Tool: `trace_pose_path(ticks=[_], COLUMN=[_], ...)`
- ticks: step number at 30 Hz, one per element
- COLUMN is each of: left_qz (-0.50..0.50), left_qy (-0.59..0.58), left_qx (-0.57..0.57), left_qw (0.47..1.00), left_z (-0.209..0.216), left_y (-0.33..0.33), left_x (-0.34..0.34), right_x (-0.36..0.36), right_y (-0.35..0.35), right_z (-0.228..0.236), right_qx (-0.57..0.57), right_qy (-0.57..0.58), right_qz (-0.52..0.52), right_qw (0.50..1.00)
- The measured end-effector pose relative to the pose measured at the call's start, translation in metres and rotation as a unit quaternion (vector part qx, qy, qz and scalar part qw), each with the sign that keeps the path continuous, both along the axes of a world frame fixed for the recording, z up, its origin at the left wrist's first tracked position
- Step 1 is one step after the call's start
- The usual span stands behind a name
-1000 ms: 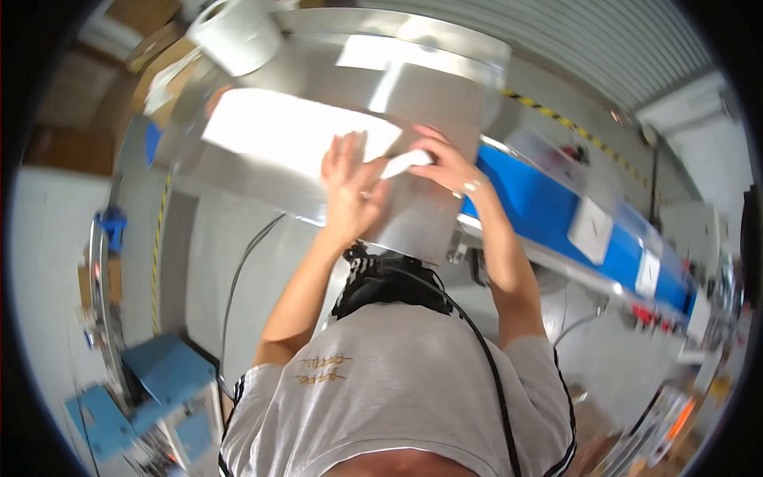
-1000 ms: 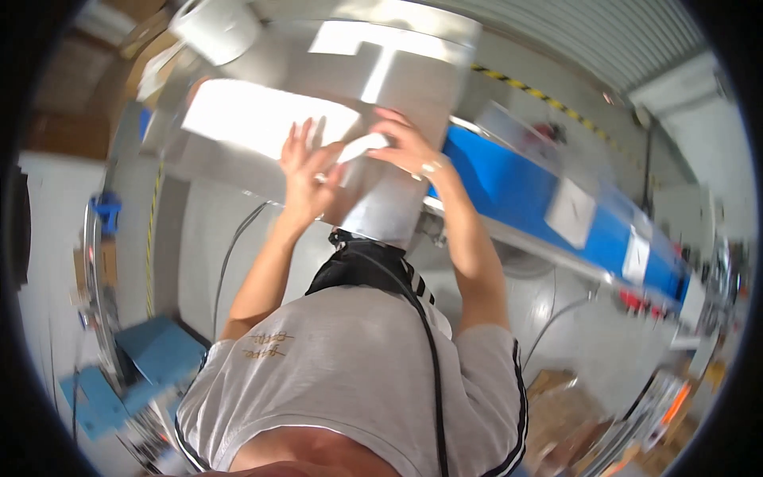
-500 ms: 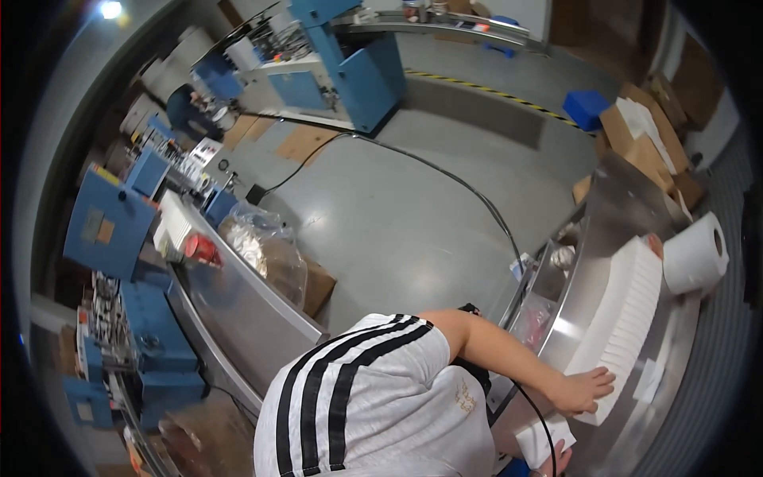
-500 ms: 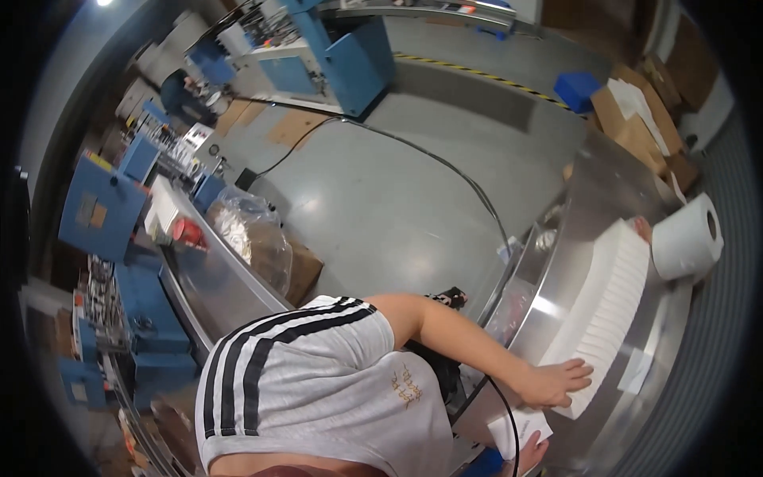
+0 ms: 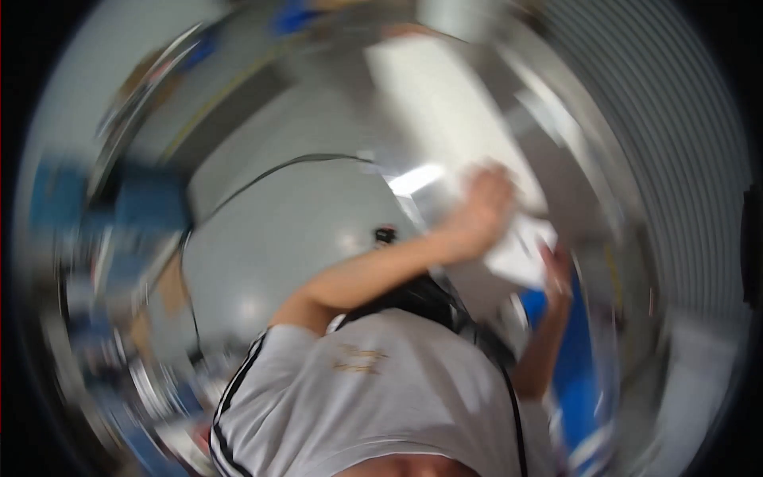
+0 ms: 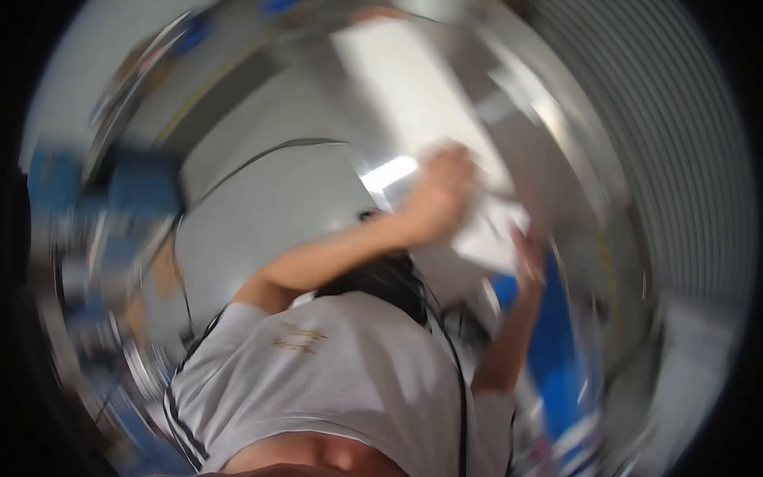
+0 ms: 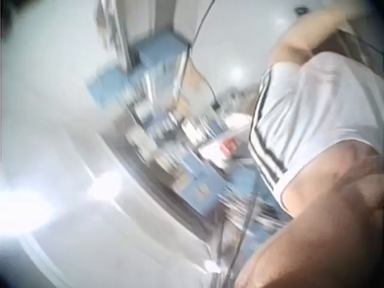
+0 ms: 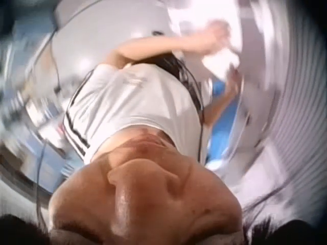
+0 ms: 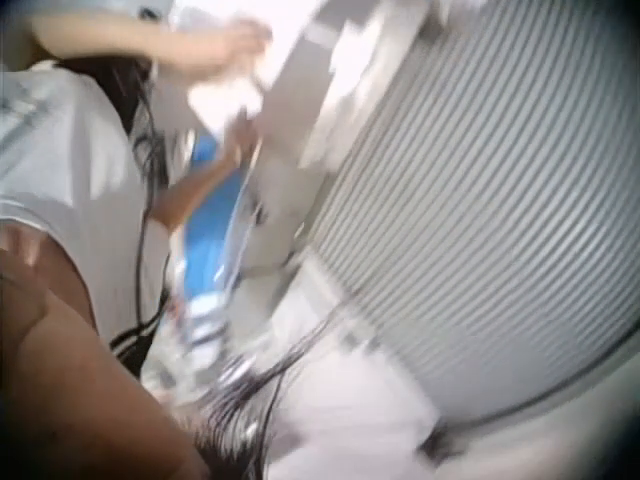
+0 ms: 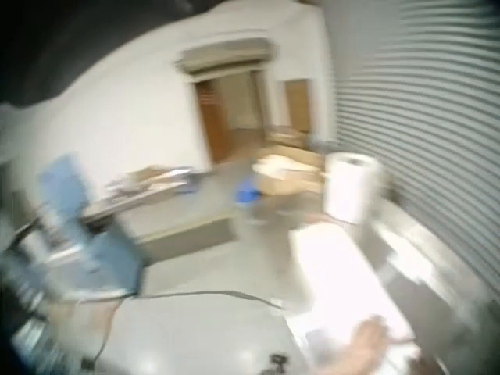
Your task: Taking stacks of paper products from a machine and placing individual units onto a conveyor belt for packaging.
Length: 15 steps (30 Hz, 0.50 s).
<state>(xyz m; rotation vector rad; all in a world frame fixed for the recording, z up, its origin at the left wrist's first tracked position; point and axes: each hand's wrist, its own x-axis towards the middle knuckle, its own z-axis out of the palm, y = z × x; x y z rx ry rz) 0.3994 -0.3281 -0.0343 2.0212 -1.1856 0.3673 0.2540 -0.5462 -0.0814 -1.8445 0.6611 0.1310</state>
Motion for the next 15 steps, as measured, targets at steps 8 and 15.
trace_pose_path(ticks=[8,15], left_qz=[-0.008,-0.041], left_qy=[-0.059,-0.043], left_qx=[0.093,0.076], left_qw=[0.994,0.995], left_z=[0.006,0.007], left_y=[0.011,0.017], left_x=[0.020,0.013], right_x=[-0.089,-0.160], right_y=[0.009,0.001], right_z=[-0.025,-0.011], right_qx=[0.009,-0.580], right_qy=[-0.096,0.230], right_qz=[-0.506,-0.433], right_qw=[0.857,0.651])
